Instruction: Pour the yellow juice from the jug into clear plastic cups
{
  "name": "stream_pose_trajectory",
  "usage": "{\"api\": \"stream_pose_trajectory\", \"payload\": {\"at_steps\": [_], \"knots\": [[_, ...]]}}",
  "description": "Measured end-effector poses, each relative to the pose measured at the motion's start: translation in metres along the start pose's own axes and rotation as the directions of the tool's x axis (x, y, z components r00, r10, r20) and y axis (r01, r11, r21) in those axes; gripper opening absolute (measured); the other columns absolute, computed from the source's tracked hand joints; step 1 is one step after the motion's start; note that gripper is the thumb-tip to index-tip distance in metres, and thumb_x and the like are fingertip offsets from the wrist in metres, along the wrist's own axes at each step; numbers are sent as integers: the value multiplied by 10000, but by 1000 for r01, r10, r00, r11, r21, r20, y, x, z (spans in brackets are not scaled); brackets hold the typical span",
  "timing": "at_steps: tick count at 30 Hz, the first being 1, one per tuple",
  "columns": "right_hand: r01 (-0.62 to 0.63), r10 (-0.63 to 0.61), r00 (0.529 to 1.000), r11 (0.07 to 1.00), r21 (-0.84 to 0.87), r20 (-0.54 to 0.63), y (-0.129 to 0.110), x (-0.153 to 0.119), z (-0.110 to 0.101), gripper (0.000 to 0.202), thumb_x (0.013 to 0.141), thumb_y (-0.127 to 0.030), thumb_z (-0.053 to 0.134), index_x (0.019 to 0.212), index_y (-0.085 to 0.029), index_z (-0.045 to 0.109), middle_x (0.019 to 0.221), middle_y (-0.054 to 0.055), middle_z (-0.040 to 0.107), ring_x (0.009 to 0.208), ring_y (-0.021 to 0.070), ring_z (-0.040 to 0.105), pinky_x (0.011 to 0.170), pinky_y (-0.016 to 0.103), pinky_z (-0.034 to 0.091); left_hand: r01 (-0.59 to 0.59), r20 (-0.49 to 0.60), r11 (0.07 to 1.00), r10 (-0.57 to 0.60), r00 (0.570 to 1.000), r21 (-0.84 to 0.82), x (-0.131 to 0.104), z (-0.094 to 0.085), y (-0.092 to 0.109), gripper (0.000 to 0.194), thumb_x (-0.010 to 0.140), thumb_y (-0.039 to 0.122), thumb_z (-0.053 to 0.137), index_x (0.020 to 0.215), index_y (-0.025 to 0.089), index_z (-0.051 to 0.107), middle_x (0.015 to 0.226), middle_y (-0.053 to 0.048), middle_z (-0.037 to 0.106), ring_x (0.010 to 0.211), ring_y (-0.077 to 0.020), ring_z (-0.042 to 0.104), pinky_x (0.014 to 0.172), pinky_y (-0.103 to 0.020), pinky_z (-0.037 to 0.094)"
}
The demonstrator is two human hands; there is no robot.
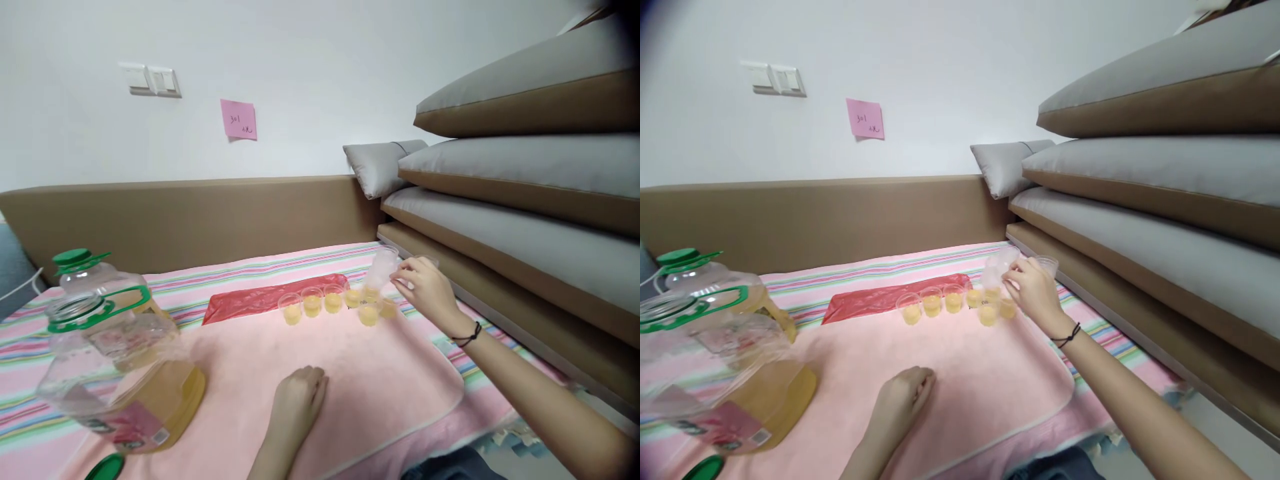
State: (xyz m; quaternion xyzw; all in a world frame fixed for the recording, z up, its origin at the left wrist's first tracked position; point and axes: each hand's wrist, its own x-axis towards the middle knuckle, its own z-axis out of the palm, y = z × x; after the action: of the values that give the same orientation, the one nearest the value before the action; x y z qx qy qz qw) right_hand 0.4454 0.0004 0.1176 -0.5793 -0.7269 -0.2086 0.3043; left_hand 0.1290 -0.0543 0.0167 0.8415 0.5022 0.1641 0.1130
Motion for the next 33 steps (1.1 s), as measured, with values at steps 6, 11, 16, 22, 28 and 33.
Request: {"api": "stream_pose_trajectory", "payload": {"at_steps": [6,11,16,22,28,33], "knots": [[85,-99,995,912,401,15,-92,-54,16,206,892,-201,538,881,-248,738,925,78,643,879,221,587,758,350,477,-11,-245,916,-96,965,-401,-4,1,-11,436,804,280,569,1232,208,532,1215,-105,632,1147,-261,575,984,-437,450],[164,-222,974,841,515,52,-137,-86,42,207,876,-152,557,908,-258,733,989,72,664,939,218,604,807,369,484,83,-190,797,-242,951,-598,-3,13,-18,783,624,270,741,1332,181,419,1313,-144,571,1215,-300,540,1033,-473,413],[87,-166,983,790,607,75,-150,-98,55,226,850,-164,582,996,-270,719,1102,74,655,1056,233,590,919,411,468,195,-85,739,-323,943,-645,0,17,-20,580,612,210,724,1157,191,526,1111,-83,671,993,-235,635,858,-356,489],[-274,153,960,690,669,236,-141,-110,73,508,759,-210,648,1259,-194,556,1267,106,596,1152,244,565,999,414,456,249,-49,723,-364,930,-645,-2,18,-17,368,629,257,724,955,190,568,888,-9,652,764,-164,594,699,-275,451],[-294,20,906,749,594,424,-125,-121,73,258,733,-186,647,985,-197,703,1068,81,694,1028,240,631,958,406,481,243,-33,742,-336,941,-625,-3,19,-11,368,583,212,724,913,200,561,772,42,589,689,-140,534,642,-251,388],[-302,47,892,802,515,450,-111,-130,68,329,794,-262,642,1105,-174,702,1262,134,633,1204,266,561,1052,432,424,229,-53,739,-337,940,-633,-1,18,-15,345,618,276,710,914,202,549,778,37,594,683,-146,534,650,-261,392]]}}
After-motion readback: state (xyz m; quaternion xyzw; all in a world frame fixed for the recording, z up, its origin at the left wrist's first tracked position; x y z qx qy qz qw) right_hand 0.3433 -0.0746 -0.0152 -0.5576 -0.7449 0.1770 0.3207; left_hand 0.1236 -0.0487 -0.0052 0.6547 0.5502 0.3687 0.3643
